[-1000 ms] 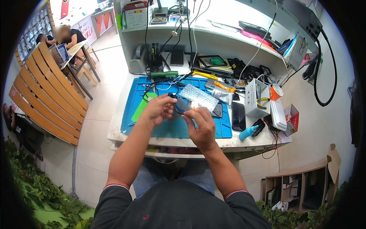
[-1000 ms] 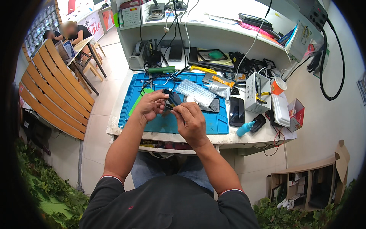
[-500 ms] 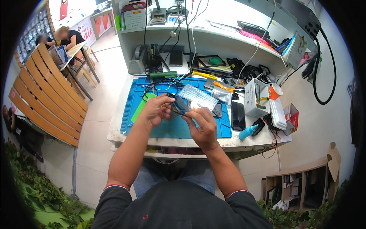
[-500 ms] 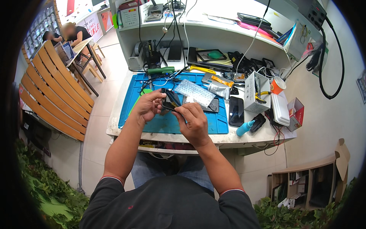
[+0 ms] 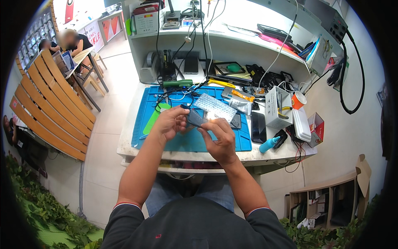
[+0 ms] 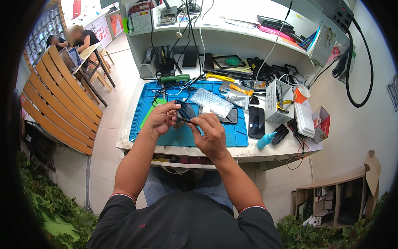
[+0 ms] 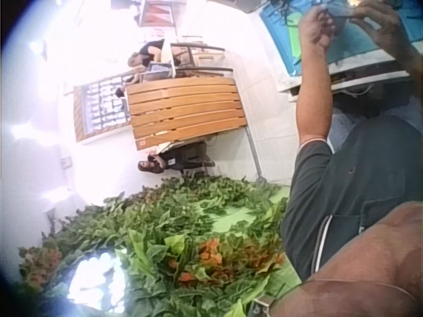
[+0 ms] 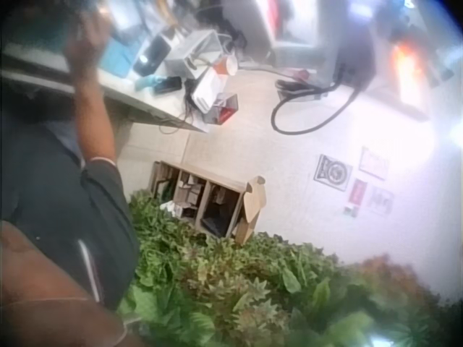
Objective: The person removes an old screen from a mobile device using a small tool, cleans the frame, and prepares to install a new replacement screen assembly.
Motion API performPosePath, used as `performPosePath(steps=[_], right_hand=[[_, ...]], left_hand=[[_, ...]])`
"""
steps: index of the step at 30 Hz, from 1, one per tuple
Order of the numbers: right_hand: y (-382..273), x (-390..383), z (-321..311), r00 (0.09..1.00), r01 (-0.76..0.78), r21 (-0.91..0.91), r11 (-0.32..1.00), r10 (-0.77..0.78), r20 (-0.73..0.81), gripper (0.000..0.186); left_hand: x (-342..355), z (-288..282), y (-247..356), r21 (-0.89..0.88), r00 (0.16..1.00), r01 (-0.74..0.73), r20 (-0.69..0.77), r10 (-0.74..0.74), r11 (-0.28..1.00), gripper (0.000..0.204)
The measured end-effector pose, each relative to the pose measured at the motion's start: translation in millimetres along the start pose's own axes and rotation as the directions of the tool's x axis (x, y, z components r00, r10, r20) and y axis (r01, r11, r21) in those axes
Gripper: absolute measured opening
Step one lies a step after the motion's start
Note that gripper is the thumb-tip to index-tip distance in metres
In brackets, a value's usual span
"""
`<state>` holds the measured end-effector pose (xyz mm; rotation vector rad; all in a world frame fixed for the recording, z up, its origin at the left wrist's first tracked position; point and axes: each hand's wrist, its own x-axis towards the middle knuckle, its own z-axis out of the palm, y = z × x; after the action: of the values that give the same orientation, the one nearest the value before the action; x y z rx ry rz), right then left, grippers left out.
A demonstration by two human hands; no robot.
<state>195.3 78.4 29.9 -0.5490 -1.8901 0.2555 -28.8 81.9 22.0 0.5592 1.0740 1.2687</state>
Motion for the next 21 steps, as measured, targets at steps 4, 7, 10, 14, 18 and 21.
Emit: performPosePath(steps=[4,7,10,14,18,21], right_hand=[[5,-4,2,0.989,-0.106,0.001,0.994,0.106,0.103,0.026],[2,0,3,0.918,-0.344,0.099,0.934,0.313,0.242,0.033],[9,2,5,0.784,-0.597,0.230,0.769,0.498,0.370,0.042],[24,-6,9,0.670,-0.738,0.413,0.534,0.502,0.547,0.052],[42,-22,11,0.581,-0.786,0.603,0.137,0.497,0.645,0.051],[39,-22,6,0.535,-0.686,0.694,-0.218,0.494,0.685,0.044]], left_hand=[[-7,13,7,0.057,0.995,-0.065,-0.071,0.069,0.996,0.074],[-9,19,6,0.257,0.974,-0.194,-0.062,0.217,0.947,0.101],[-23,39,9,0.524,0.938,-0.300,0.010,0.346,0.797,0.094],[-26,43,7,0.692,0.908,-0.372,0.130,0.399,0.619,0.090],[-51,61,28,0.677,0.932,-0.308,0.071,0.357,0.669,0.095],[-66,50,41,0.743,0.718,-0.513,0.096,0.689,0.431,0.072]])
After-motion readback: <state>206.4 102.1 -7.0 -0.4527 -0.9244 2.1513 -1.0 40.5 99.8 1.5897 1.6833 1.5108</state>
